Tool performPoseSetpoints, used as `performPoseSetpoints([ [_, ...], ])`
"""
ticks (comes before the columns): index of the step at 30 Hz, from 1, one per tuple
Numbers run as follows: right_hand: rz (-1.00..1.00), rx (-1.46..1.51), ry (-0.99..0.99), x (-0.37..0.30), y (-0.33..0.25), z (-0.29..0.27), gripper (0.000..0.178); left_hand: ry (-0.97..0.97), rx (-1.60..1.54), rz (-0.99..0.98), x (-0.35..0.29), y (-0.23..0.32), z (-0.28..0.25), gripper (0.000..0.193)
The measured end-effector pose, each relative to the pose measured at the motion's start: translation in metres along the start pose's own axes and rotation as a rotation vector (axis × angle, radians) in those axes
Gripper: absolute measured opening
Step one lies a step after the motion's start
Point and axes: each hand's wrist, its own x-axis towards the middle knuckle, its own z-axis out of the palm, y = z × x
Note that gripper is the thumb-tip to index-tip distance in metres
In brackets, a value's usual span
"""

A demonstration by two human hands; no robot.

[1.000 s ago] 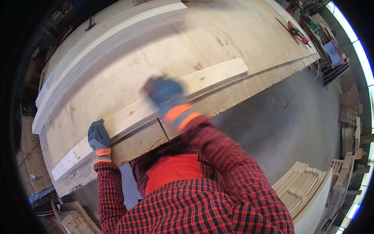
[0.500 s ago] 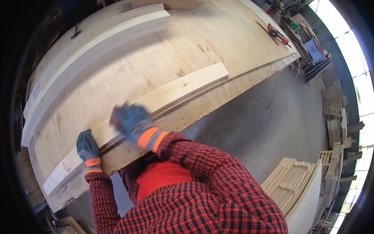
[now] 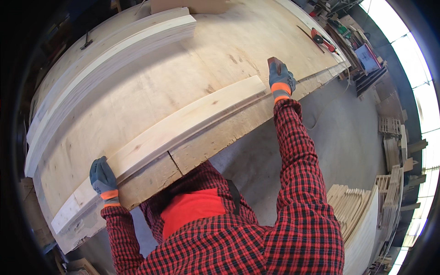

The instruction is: The person sands a long wooden plank on a workbench using a sanding block. They repeatedly flip the plank and continue sanding both sides and edges.

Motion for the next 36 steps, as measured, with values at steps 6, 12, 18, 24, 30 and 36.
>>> performPoseSetpoints([
  [6,-0.574,-0.029,0.024,-0.067,-0.091,0.048,0.064,0.087,0.076,0.033,-0.002,-0.006,0.011,0.015],
  [12,-0.99,-0.091,-0.101,-0.109,-0.199,0.11,0.057,0.153,0.067,0.018,0.0,0.002,0.004,0.008],
  [18,-1.27,0.214,-0.084,-0.186,-0.21,0.051,0.055,0.154,-0.039,0.002,0.007,0.011,-0.011,0.008],
  [24,-1.567,0.319,-0.362,-0.264,-0.157,0.009,0.075,0.177,-0.044,-0.047,0.005,0.015,-0.01,0.015],
  [30,-1.604,0.171,-0.471,-0.256,-0.157,0.002,0.084,0.009,-0.091,-0.004,-0.004,0.016,-0.034,0.056],
  [36,-1.563,0.138,-0.746,-0.248,-0.16,-0.022,0.077,-0.235,-0.034,0.095,-0.01,0.013,-0.061,0.081],
])
